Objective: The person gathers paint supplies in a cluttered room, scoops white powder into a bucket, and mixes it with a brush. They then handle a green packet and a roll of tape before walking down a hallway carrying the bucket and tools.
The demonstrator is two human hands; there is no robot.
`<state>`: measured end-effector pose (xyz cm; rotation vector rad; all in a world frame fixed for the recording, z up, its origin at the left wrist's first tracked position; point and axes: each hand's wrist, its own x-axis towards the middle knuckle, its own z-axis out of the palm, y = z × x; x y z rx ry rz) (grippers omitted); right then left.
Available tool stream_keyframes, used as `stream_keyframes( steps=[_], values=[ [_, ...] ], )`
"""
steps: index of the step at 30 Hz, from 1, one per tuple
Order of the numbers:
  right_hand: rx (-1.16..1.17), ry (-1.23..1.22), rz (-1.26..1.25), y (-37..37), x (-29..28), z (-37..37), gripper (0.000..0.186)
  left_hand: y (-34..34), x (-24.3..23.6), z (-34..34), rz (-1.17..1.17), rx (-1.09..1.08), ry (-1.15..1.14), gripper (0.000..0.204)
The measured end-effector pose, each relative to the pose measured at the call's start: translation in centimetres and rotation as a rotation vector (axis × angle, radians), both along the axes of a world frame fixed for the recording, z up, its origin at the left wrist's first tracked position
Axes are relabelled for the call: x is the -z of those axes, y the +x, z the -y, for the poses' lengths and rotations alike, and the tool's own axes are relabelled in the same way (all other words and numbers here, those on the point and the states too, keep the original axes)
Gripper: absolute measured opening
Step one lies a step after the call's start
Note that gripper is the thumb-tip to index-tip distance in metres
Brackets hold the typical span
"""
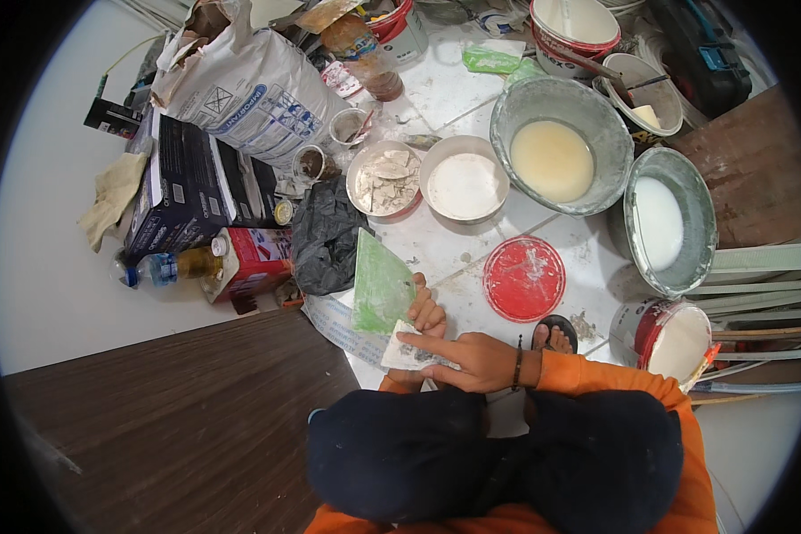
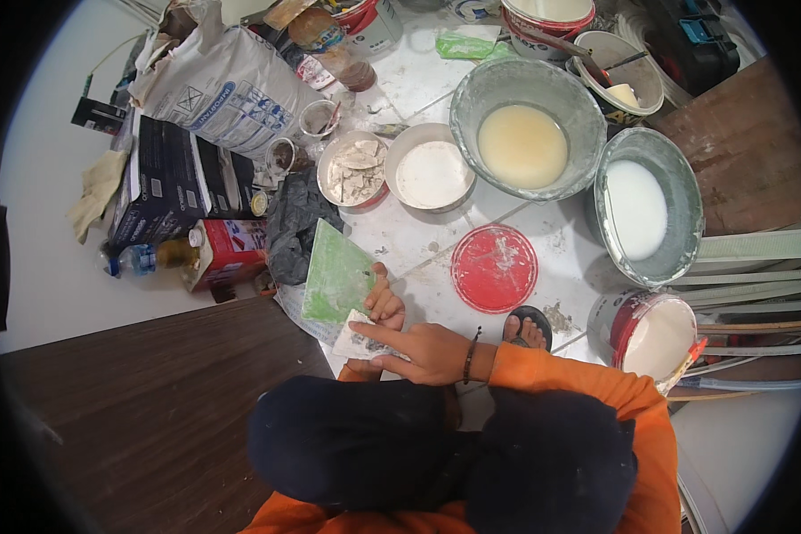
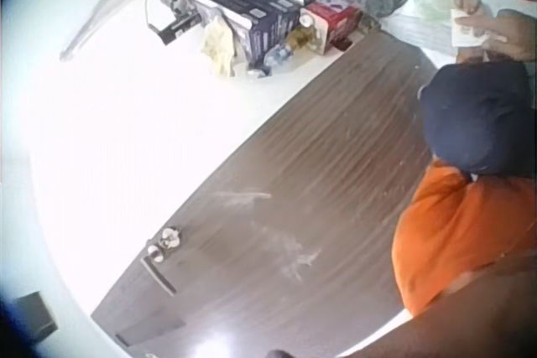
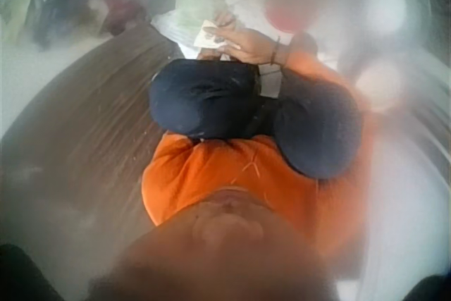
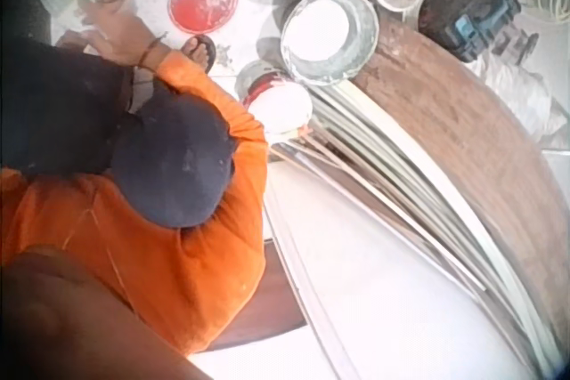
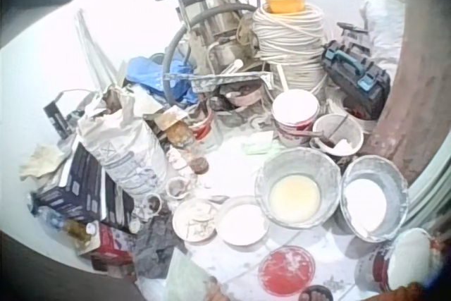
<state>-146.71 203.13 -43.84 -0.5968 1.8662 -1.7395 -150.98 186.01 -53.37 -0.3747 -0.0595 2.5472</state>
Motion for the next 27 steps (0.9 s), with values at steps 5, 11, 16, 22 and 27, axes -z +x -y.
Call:
stream_keyframes(
  steps=[5, 11, 16, 22, 27],
  values=[
    [0.156, -0.018, -0.132, 0.5, 0.0, 0.8, 0.059, -0.2, -1.4, -0.8, -0.085, 0.067, 0.028, 0.03],
    [0.373, 0.02, -0.052, -1.5, -0.6, -0.1, 0.055, 3.0, -2.5, -1.5, 0.136, 0.017, -0.444, 0.029],
    [0.301, -0.006, 0.081, -1.7, 0.4, -0.5, 0.055, 3.5, -1.7, -0.6, -0.216, 0.216, -0.582, 0.031],
    [0.205, 0.163, -0.249, 0.2, -0.5, 1.0, 0.057, 0.5, -0.2, -0.8, -0.032, 0.114, -0.034, 0.032],
    [0.32, 0.207, -0.066, -1.9, -1.9, -0.7, 0.057, 0.6, -1.1, -1.0, -0.059, 0.171, 0.029, 0.032]
  ],
)
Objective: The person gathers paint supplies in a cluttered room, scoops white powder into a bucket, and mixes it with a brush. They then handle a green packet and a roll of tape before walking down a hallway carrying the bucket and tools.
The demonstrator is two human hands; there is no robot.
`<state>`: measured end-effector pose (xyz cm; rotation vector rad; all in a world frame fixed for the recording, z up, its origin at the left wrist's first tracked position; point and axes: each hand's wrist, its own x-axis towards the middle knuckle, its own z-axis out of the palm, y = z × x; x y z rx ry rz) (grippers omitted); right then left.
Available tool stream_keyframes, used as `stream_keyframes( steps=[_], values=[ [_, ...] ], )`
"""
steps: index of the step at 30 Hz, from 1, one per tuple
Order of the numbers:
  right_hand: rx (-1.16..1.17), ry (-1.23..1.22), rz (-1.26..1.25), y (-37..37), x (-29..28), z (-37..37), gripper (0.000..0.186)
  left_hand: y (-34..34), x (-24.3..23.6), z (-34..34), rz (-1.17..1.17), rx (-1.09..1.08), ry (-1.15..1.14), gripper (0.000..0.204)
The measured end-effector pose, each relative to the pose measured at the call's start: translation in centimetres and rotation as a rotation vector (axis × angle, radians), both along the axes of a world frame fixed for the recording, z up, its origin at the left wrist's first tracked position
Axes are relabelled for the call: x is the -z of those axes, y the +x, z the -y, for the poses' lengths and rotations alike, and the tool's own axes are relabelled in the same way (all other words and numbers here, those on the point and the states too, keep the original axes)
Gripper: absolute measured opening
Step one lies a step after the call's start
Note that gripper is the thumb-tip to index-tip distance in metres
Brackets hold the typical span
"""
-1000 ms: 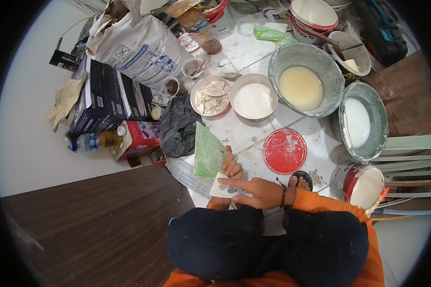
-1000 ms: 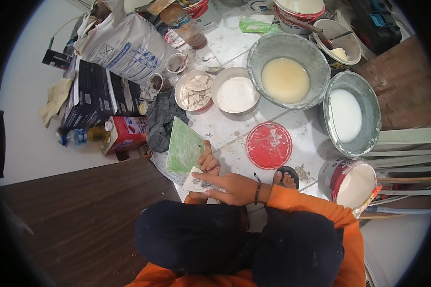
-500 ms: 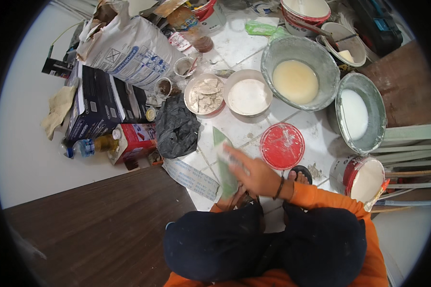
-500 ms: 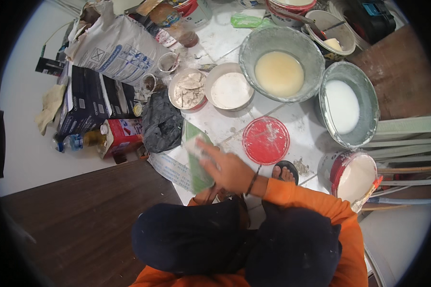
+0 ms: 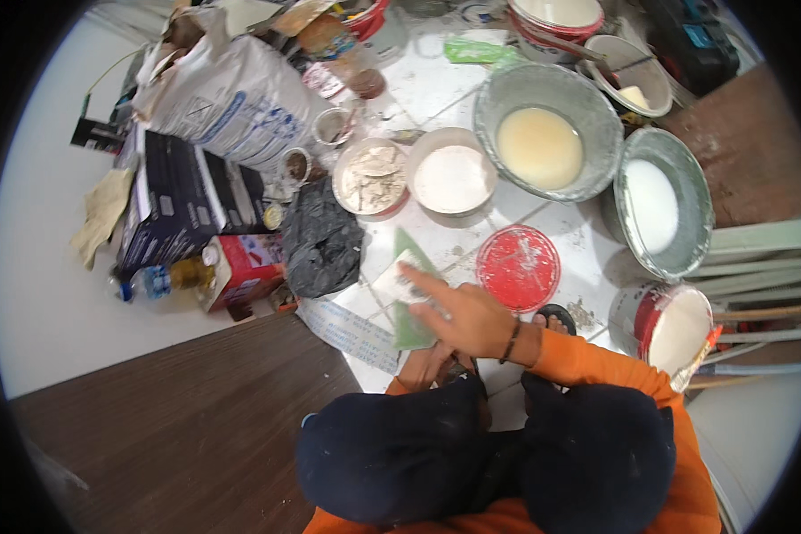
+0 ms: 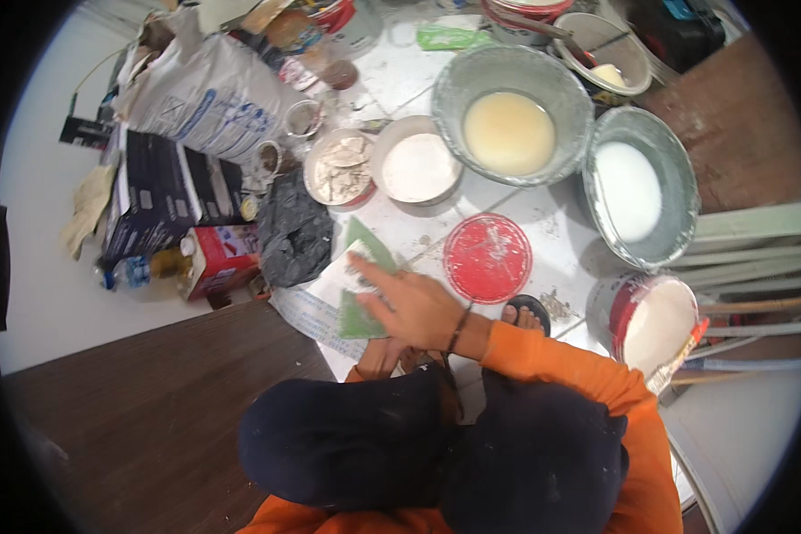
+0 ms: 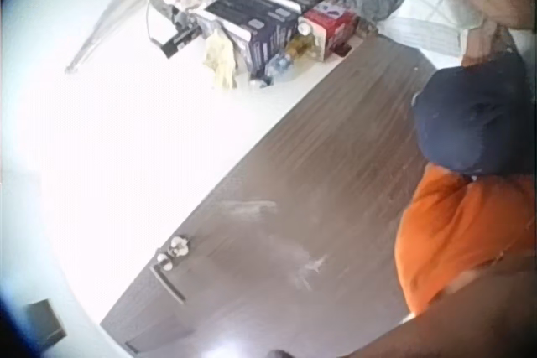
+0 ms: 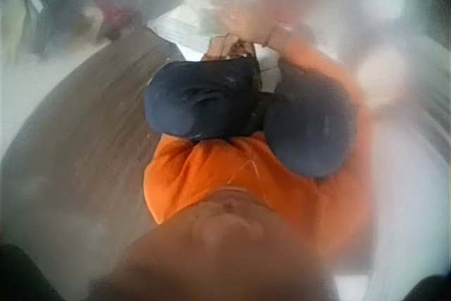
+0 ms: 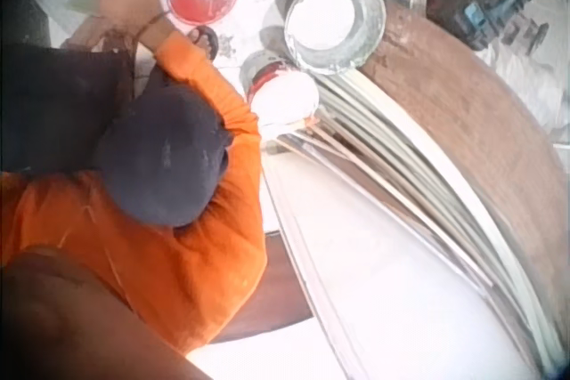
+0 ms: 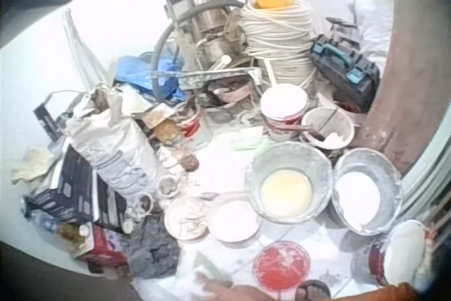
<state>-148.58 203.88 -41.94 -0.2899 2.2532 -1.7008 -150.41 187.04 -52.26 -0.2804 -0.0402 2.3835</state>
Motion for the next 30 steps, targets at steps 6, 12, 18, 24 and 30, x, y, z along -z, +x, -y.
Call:
stream_keyframes(
  steps=[6, 12, 18, 24, 30],
  values=[
    [-0.165, 0.086, -0.267, 0.9, -0.4, 0.8, 0.057, 0.4, -1.3, -0.5, -0.005, -0.018, -0.051, 0.033],
    [0.057, -0.119, 0.1, 0.4, 0.5, 0.0, 0.057, 1.9, -1.0, 0.0, 0.03, -0.081, -0.439, 0.037],
    [0.026, -0.015, -0.05, -0.8, -0.6, 0.0, 0.055, 2.6, 2.6, 1.1, -0.119, 0.042, -0.049, 0.034],
    [-0.03, 0.012, -0.088, -1.9, -1.5, -0.4, 0.057, 5.2, 3.6, 2.0, -0.193, 0.069, -0.108, 0.033],
    [0.183, -0.06, -0.027, -3.3, -1.6, -1.1, 0.053, 4.8, 2.6, 2.2, -0.229, 0.128, -0.293, 0.032]
  ],
)
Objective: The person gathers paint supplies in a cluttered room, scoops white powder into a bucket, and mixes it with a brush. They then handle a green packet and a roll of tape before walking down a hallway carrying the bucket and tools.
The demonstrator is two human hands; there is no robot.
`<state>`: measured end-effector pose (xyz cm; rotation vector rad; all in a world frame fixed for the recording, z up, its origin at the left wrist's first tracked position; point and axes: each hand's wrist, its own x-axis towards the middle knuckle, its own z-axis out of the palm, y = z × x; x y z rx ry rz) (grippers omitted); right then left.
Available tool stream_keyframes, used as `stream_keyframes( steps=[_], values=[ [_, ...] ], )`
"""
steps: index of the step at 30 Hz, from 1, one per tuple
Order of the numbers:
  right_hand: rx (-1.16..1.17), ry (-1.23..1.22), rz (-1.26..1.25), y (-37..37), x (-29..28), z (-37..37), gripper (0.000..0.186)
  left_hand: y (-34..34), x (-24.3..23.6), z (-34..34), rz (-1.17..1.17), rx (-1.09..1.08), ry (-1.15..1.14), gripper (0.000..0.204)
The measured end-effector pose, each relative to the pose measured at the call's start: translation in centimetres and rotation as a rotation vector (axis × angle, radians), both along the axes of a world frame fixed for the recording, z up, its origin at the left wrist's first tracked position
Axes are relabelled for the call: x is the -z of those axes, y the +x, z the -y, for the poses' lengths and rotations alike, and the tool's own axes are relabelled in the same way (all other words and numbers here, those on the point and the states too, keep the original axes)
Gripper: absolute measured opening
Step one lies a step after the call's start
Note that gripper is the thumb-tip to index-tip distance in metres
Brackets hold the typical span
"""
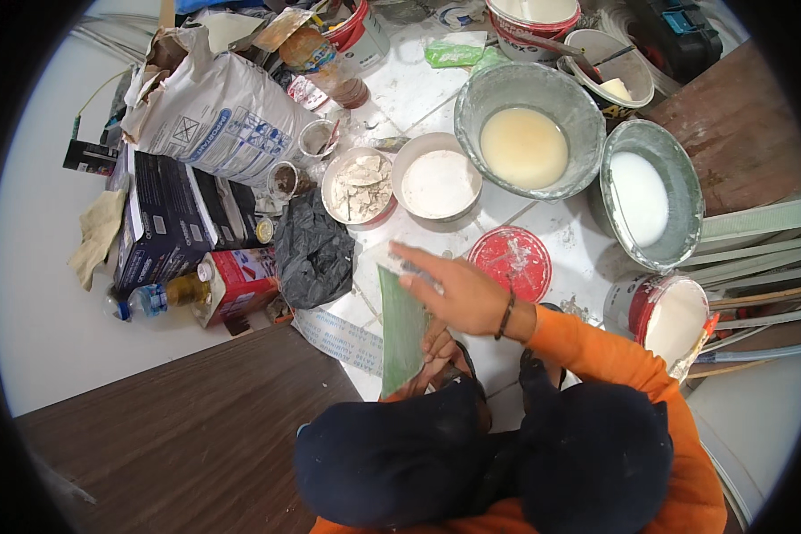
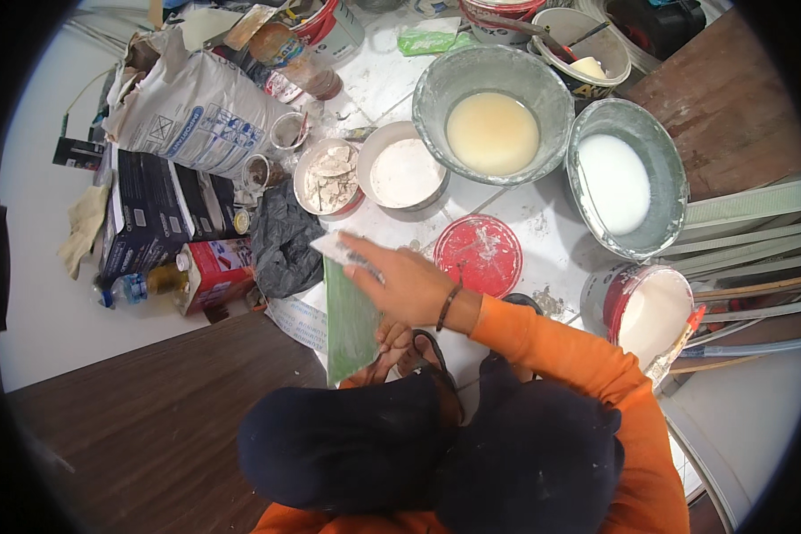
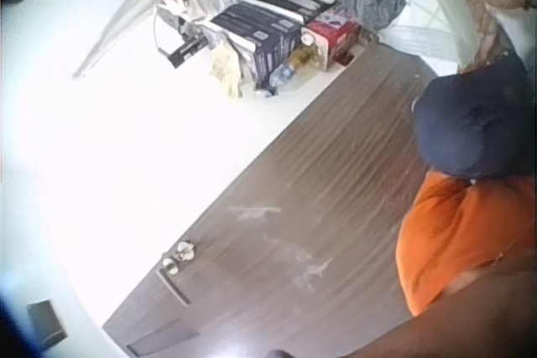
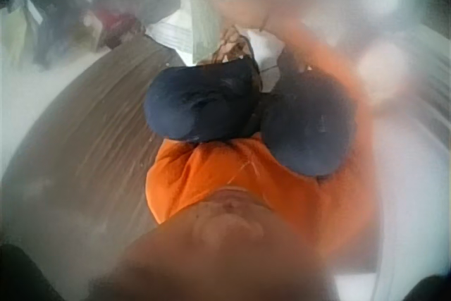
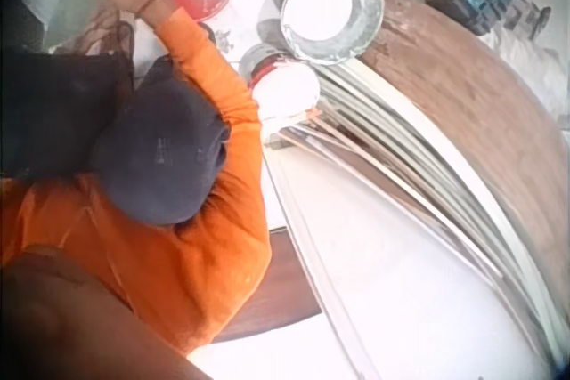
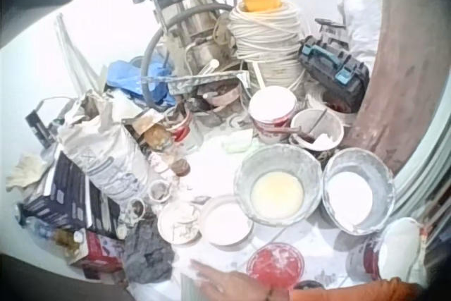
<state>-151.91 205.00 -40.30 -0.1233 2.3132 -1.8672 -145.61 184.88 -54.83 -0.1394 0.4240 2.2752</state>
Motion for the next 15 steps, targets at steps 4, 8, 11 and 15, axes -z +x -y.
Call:
stream_keyframes(
  steps=[4, 8, 11, 15],
  values=[
    [-0.28, -0.078, 0.079, 0.9, 0.3, -0.7, 0.053, -1.0, -1.3, -0.2, -0.015, 0.043, -0.22, 0.031],
    [-0.116, 0.133, -0.072, 0.0, 1.5, -1.2, 0.054, -2.2, -2.9, -0.7, -0.073, 0.089, -0.497, 0.03],
    [0.176, -0.058, 0.043, -1.9, 2.6, -3.5, 0.054, -2.8, -3.9, -1.3, -0.134, 0.07, -0.681, 0.029],
    [0.07, -0.107, 0.142, 0.2, 2.0, -6.7, 0.055, -4.0, -4.8, -1.3, -0.178, -0.074, -0.825, 0.029]
  ],
)
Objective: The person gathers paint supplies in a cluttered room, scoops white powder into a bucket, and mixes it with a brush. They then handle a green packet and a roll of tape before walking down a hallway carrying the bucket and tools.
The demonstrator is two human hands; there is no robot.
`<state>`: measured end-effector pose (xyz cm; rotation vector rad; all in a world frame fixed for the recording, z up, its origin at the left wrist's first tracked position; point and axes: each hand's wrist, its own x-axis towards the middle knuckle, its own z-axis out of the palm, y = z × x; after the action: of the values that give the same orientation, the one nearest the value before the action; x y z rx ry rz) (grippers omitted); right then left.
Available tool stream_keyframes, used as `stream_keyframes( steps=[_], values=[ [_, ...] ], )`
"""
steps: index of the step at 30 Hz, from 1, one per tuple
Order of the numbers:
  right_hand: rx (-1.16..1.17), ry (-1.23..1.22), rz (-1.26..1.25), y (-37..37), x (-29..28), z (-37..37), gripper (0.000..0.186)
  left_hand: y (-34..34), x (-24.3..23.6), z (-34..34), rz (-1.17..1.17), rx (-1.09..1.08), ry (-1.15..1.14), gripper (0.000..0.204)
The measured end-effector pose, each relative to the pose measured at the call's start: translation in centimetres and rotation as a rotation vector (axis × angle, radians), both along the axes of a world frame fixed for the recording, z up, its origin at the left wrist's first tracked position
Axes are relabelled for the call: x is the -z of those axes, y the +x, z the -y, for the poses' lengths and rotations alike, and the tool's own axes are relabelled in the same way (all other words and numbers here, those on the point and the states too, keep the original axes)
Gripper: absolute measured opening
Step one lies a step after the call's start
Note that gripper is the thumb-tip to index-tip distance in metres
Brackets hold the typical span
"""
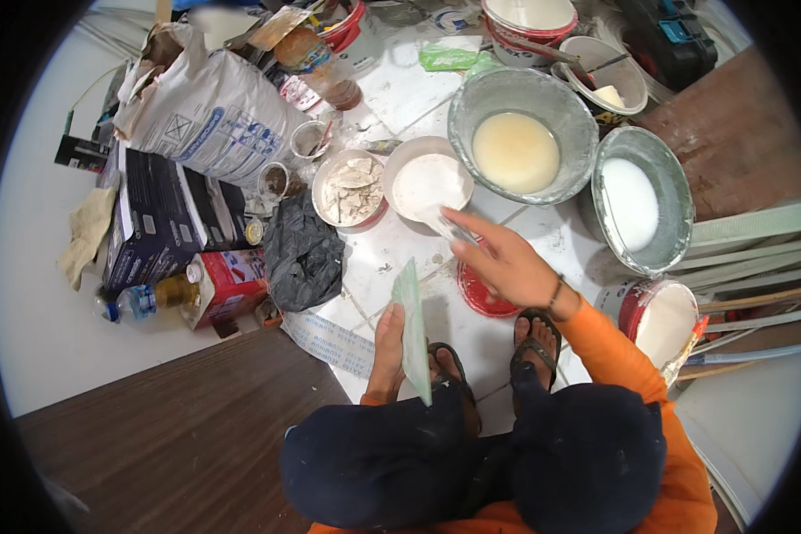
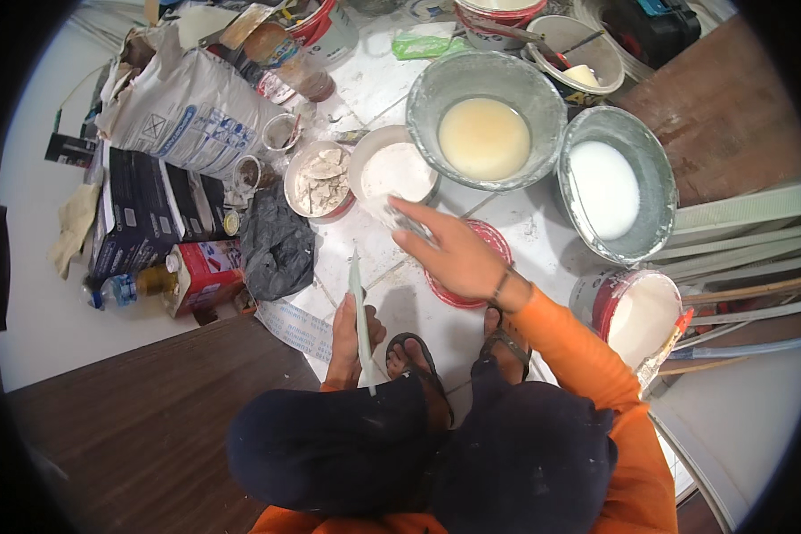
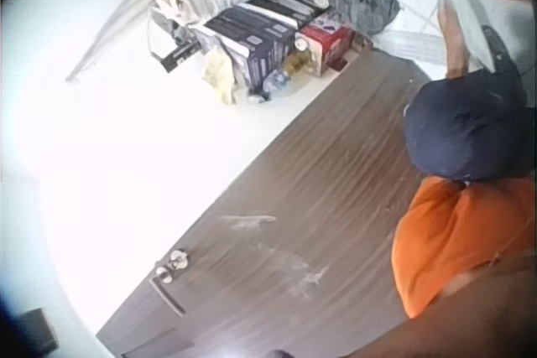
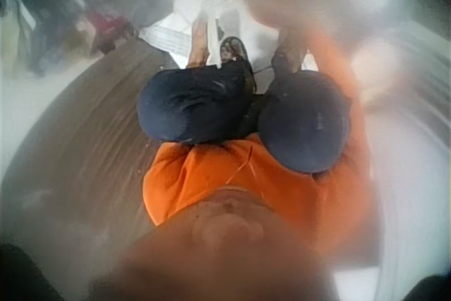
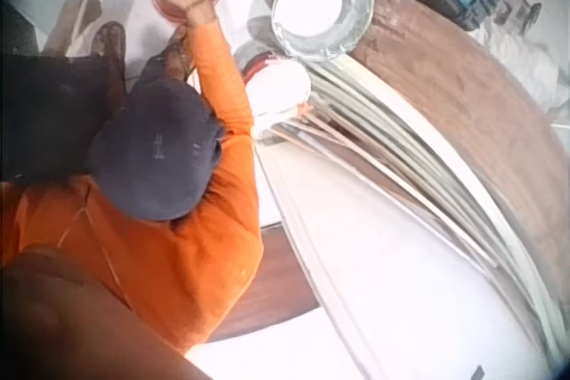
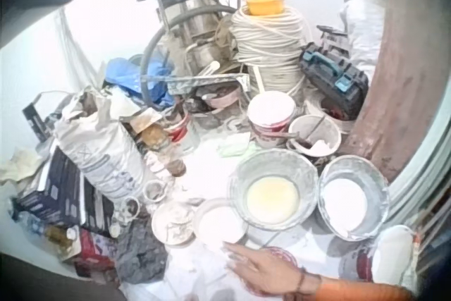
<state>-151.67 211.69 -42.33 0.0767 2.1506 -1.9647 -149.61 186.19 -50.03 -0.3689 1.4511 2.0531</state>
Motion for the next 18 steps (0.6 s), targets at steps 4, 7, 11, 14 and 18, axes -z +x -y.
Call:
stream_keyframes(
  steps=[4, 7, 11, 14, 18],
  values=[
    [-0.15, -0.05, 0.021, 3.0, -1.6, 0.9, 0.054, -1.5, -0.8, 0.7, -0.135, -0.127, -0.013, 0.04],
    [-0.115, -0.221, 0.265, 2.9, -1.6, 1.9, 0.055, -1.6, -1.6, 0.6, -0.221, -0.061, -0.139, 0.041],
    [0.105, -0.347, 0.171, 1.3, 0.3, 1.1, 0.056, -1.3, -2.7, -0.3, -0.412, 0.11, -0.323, 0.037],
    [0.091, -0.101, 0.05, 1.9, 2.0, 0.6, 0.055, -1.8, -3.2, -0.2, -0.433, -0.056, -0.302, 0.033],
    [-0.018, 0.339, -0.456, 4.2, 3.5, 1.9, 0.057, -3.0, -3.5, 1.0, -0.43, -0.252, -0.4, 0.031]
  ],
)
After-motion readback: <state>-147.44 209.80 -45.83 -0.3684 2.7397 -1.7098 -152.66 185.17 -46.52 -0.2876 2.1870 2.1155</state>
